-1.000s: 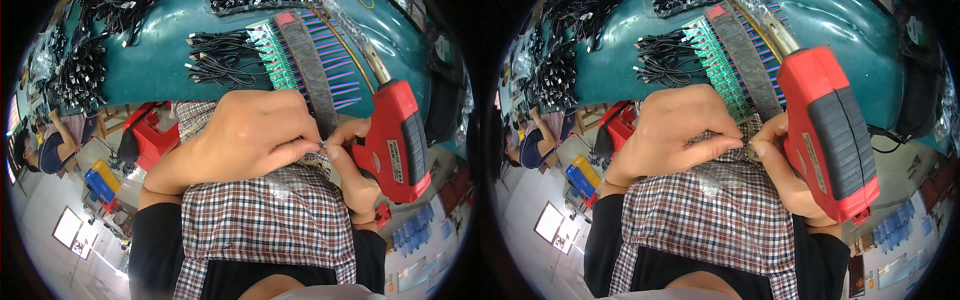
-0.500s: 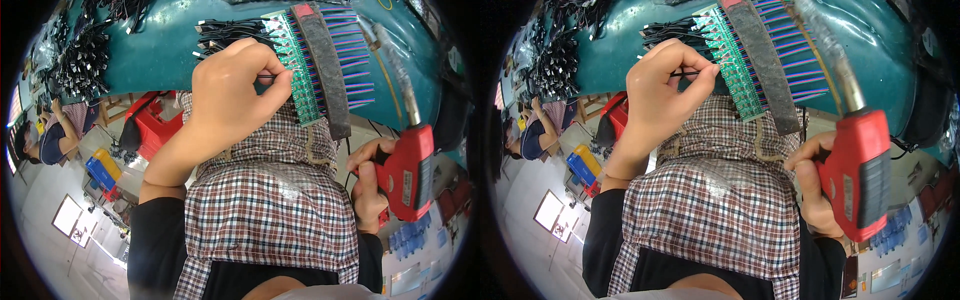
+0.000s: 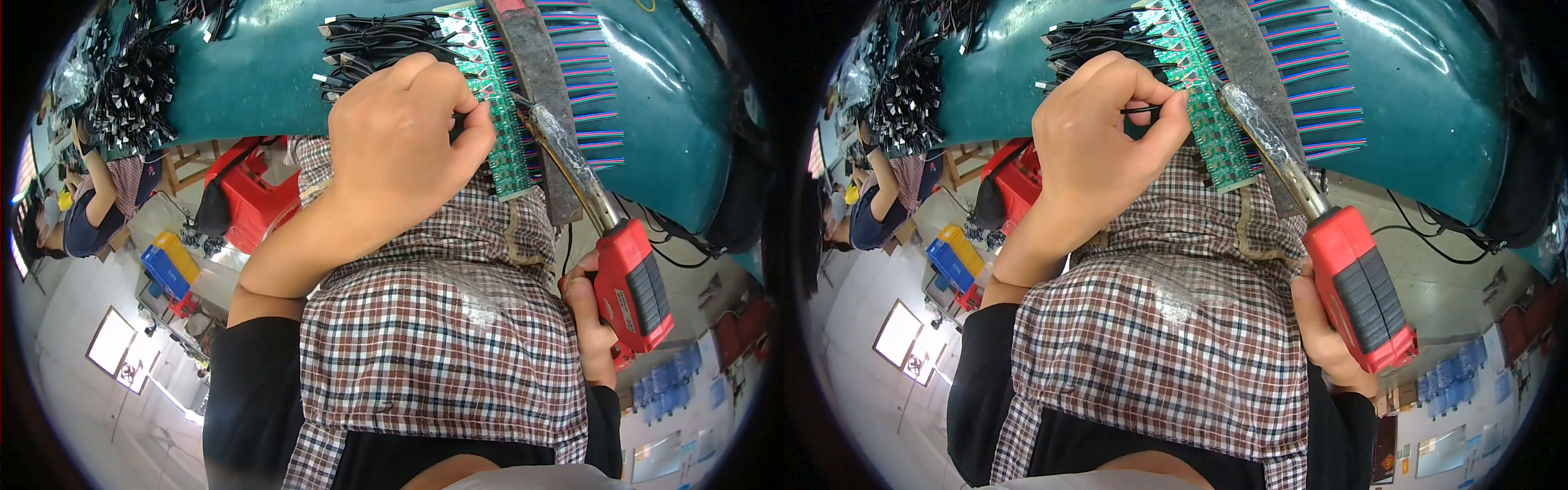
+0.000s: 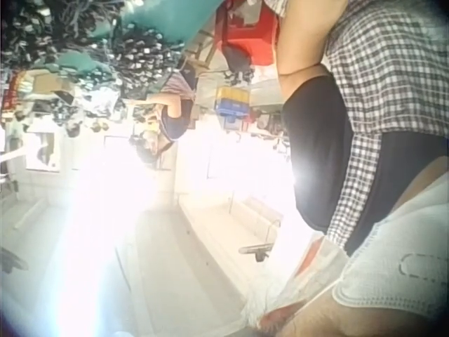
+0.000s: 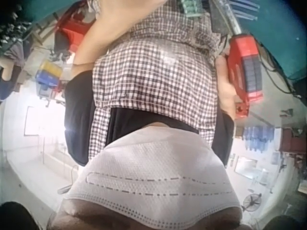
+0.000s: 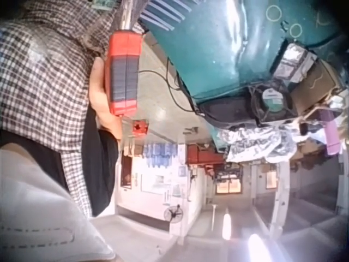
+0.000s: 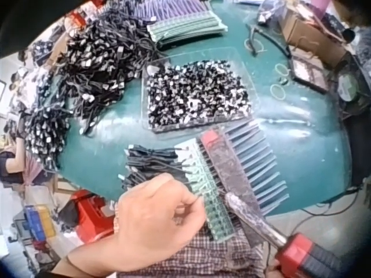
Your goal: The person solders wires onto circuit boards using a soldering gun, attaching the wire ends one by one to the contact points on the board strips.
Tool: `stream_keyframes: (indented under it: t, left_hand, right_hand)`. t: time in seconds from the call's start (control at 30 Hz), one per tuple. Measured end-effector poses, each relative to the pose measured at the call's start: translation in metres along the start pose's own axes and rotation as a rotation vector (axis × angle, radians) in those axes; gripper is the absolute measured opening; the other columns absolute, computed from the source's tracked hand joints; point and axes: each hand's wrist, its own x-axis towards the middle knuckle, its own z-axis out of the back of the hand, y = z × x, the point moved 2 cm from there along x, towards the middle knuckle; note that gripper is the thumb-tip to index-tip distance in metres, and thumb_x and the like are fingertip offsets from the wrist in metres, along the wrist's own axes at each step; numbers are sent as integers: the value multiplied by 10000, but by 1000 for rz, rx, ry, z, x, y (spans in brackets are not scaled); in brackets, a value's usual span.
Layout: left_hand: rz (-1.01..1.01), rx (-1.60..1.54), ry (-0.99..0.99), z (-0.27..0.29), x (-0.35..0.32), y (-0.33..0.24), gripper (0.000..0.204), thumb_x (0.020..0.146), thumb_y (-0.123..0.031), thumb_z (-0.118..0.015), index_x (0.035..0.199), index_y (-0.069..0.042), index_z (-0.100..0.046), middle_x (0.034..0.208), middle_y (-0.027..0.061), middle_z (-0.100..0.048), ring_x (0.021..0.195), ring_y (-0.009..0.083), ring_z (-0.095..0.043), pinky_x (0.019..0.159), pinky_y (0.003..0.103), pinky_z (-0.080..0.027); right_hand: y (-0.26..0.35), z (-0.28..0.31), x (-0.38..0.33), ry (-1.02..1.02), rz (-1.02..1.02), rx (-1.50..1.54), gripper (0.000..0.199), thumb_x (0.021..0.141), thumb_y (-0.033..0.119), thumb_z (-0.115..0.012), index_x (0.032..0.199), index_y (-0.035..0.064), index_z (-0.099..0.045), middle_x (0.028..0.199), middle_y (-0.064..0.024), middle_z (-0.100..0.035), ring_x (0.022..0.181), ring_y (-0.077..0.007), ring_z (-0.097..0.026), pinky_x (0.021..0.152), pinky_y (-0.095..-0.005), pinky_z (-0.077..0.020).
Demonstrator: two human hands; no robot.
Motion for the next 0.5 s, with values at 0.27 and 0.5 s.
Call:
stream_keyframes:
  t: [0.27,0.5]
  left_hand:
    - [-1,10,-13,-2,0,-1,200,720,-71,-795,684,-85,-599,650,-2,-566,531,111,-554,491,246,-424]
    - [1,12,-17,-3,-1,-1,201,717,-70,-793,681,-91,-597,647,-5,-563,529,109,-555,491,248,-425]
  right_hand:
    - [2,0,2,-30,-121,71,224,859,37,-738,1074,26,-675,930,-46,-676,848,-148,-639,768,-309,-516]
    - [0,1,4,-17,-107,64,196,865,31,-727,1051,26,-668,919,-44,-665,841,-146,-627,763,-306,-506]
